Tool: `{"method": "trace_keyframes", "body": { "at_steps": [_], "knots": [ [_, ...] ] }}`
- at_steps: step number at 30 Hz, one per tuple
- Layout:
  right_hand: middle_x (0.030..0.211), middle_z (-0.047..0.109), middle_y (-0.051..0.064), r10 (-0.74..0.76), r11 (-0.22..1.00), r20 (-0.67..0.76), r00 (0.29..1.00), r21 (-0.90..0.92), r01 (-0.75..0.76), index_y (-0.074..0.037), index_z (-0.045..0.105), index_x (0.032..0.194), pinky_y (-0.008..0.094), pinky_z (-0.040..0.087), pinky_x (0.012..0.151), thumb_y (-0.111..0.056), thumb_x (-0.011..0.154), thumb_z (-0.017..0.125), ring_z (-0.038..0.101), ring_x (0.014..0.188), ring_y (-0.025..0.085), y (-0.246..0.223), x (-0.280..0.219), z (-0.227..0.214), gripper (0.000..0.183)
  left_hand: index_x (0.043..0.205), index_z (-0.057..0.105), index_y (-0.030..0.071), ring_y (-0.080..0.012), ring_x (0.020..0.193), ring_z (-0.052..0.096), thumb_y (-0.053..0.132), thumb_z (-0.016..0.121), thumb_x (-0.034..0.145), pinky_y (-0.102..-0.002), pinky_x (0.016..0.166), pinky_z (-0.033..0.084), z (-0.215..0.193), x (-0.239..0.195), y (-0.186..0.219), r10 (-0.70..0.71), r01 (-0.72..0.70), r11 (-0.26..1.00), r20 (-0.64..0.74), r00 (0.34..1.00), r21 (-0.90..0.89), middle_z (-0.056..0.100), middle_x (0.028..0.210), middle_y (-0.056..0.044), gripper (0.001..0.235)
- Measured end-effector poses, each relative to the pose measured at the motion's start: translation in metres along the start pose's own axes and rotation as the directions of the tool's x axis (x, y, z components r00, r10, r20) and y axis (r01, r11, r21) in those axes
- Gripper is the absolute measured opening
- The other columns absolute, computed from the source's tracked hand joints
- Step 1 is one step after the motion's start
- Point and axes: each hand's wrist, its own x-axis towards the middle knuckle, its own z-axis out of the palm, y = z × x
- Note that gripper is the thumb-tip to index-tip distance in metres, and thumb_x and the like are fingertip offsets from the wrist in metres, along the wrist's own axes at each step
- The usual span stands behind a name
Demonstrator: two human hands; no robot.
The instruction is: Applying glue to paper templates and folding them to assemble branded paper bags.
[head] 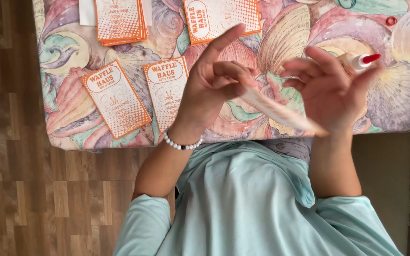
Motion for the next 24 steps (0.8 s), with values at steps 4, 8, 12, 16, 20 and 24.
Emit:
{"method": "trace_keyframes", "body": {
  "at_steps": [4,8,12,16,20,24],
  "knots": [
    [0.133,0.065,0.016,0.324,0.928,-0.188,0.927,-0.129,-0.35,-0.013,0.049,0.145,0.042,0.055,0.089,-0.081,0.083,0.029,0.07,0.111,0.033,0.036,0.018,0.024,0.095,0.165,0.014,0.003,-0.0227,0.09,0.064,0.03,0.089,0.08,-0.051,0.103,0.055,-0.04,0.002,-0.026,0.103,-0.059,0.895,0.077,0.992,-0.443,0.071,0.077,-0.004,0.117],
    [0.138,0.06,0.016,0.532,0.759,0.241,0.812,0.289,-0.583,-0.003,0.041,0.153,0.047,0.057,0.092,-0.059,0.088,0.07,0.063,0.119,0.028,0.054,0.007,0.043,0.091,0.164,0.015,0.004,-0.0225,0.107,0.063,0.038,0.076,0.091,-0.053,0.116,0.049,-0.077,0.013,-0.044,0.28,-0.189,0.9,0.189,0.941,-0.394,0.072,0.083,0.003,0.101],
    [0.134,0.068,0.016,0.435,0.875,0.011,0.9,0.23,-0.426,-0.001,0.052,0.143,0.038,0.055,0.105,-0.003,0.09,0.073,0.067,0.121,0.024,0.068,0.011,0.054,0.057,0.165,0.015,0.01,-0.0215,0.122,0.068,0.011,0.071,0.099,-0.06,0.123,0.05,-0.098,-0.001,-0.022,0.131,-0.128,0.987,0.026,0.991,-0.095,0.062,0.077,-0.004,0.086],
    [0.127,0.072,0.014,0.257,0.956,-0.235,0.937,-0.08,-0.283,-0.002,0.063,0.129,0.037,0.063,0.096,-0.006,0.087,0.075,0.072,0.11,0.023,0.07,0.035,0.015,0.044,0.159,0.036,0.002,-0.0223,0.125,0.064,0.021,0.091,0.086,-0.04,0.113,0.051,-0.061,-0.039,0.0,0.331,-0.331,0.943,-0.197,0.923,0.032,0.062,0.137,-0.011,0.094],
    [0.121,0.069,0.012,-0.105,0.957,-0.335,0.937,-0.292,0.003,0.0,0.059,0.13,0.037,0.063,0.099,0.003,0.096,0.072,0.071,0.112,0.024,0.034,0.081,-0.002,0.036,0.104,0.066,0.01,-0.0219,0.091,0.064,0.021,0.051,0.11,-0.041,0.094,0.055,0.019,-0.093,0.02,0.396,-0.362,0.75,0.063,0.916,0.554,0.062,0.094,-0.004,0.02],
    [0.117,0.074,0.006,-0.119,0.894,-0.214,0.97,-0.448,0.011,-0.009,0.062,0.124,0.031,0.062,0.089,0.002,0.095,0.071,0.073,0.103,0.016,0.034,0.131,-0.011,0.032,0.105,0.076,0.019,-0.0245,0.093,0.069,0.03,0.042,0.114,-0.044,0.096,0.057,0.054,-0.103,0.039,0.091,-0.368,0.818,0.53,0.843,0.443,0.068,0.096,0.0,0.036]
  ]
}}
